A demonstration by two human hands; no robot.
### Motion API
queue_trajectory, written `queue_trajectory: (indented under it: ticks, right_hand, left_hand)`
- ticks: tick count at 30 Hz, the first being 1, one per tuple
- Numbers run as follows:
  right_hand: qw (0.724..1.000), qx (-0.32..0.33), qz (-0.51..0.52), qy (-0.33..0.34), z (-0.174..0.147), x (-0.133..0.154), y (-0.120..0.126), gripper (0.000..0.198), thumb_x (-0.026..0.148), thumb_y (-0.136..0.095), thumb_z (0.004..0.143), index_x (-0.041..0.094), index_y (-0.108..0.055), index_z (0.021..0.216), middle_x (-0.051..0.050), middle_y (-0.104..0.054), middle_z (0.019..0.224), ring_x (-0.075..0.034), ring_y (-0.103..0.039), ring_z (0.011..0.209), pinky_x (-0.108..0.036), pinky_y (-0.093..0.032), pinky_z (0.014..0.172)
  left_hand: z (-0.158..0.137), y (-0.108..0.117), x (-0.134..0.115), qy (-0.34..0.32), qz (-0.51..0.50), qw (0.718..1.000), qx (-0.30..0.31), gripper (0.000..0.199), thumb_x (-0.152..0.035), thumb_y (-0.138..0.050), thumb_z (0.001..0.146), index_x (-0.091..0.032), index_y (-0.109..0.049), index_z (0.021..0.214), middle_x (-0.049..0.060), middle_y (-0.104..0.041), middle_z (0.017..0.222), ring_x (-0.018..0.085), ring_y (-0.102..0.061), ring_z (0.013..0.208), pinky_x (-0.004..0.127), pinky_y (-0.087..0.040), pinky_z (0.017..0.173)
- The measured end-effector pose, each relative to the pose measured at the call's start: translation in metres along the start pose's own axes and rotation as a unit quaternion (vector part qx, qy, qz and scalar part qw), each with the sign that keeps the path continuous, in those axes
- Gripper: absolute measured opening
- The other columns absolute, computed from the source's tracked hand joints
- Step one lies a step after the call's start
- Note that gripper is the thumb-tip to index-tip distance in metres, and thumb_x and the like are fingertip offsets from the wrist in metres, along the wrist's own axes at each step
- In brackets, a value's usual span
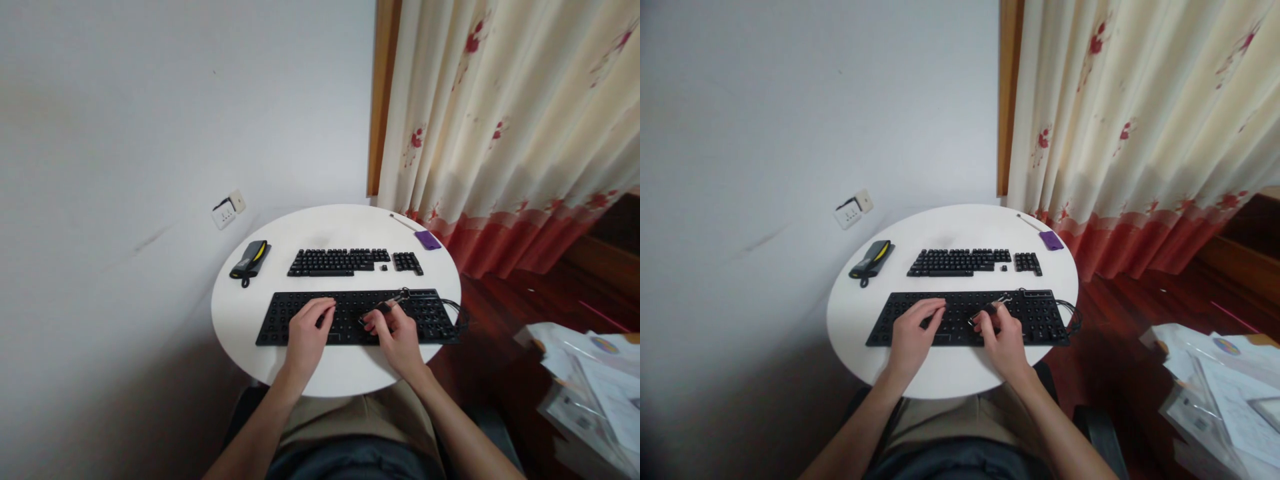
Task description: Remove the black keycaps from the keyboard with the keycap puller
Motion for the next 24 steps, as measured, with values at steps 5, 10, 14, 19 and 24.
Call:
queue_trajectory:
  ticks: [5,10,14,19,24]
  right_hand:
    - [1.0,0.0,0.0,0.001,0.0,0.001,0.001,0.018,0.036,-0.052,0.097,0.02,-0.058,0.09,-0.006,-0.075,0.08,-0.017,-0.07,0.065,-0.028,-0.058,0.059]
    - [1.0,0.002,0.009,0.004,0.0,0.002,0.001,0.019,0.036,-0.053,0.096,0.019,-0.058,0.09,-0.007,-0.075,0.08,-0.018,-0.071,0.065,-0.028,-0.059,0.059]
    - [1.0,-0.001,0.008,0.005,0.0,0.001,0.001,0.018,0.035,-0.052,0.096,0.019,-0.059,0.089,-0.006,-0.074,0.079,-0.018,-0.07,0.065,-0.028,-0.058,0.059]
    - [1.0,-0.003,0.011,0.005,0.001,0.002,0.002,0.016,0.032,-0.053,0.096,0.019,-0.06,0.088,-0.005,-0.073,0.078,-0.017,-0.069,0.064,-0.027,-0.057,0.059]
    - [1.0,-0.004,0.013,0.003,0.001,0.003,0.002,0.016,0.03,-0.053,0.096,0.019,-0.06,0.086,-0.005,-0.072,0.078,-0.017,-0.069,0.064,-0.026,-0.056,0.059]
  left_hand:
    - [0.001,-0.007,0.005,-0.046,0.073,0.992,0.094,0.01,-0.019,-0.062,0.09,-0.019,-0.072,0.087,0.005,-0.068,0.091,0.019,-0.065,0.085,0.035,-0.057,0.081]
    - [0.012,-0.001,0.01,-0.067,0.054,0.982,0.167,0.022,-0.017,-0.051,0.096,-0.019,-0.071,0.105,0.007,-0.067,0.1,0.019,-0.064,0.093,0.036,-0.054,0.088]
    - [0.033,0.011,0.012,-0.128,0.074,0.959,0.243,0.028,-0.011,-0.051,0.093,-0.022,-0.07,0.11,0.007,-0.068,0.107,0.021,-0.06,0.102,0.042,-0.05,0.096]
    - [0.049,0.006,0.009,-0.192,0.076,0.904,0.376,0.027,-0.013,-0.055,0.091,-0.025,-0.073,0.107,0.006,-0.068,0.106,0.021,-0.06,0.099,0.037,-0.049,0.093]
    - [0.062,-0.004,0.008,-0.2,0.063,0.865,0.457,0.02,-0.016,-0.057,0.091,-0.025,-0.073,0.098,0.005,-0.066,0.1,0.019,-0.061,0.093,0.03,-0.047,0.088]
Point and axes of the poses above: each hand's wrist, its own z-axis towards the middle knuckle, its own y-axis out of the back of the hand, x = y × z, the point moved 4 cm from there along z, towards the middle knuckle
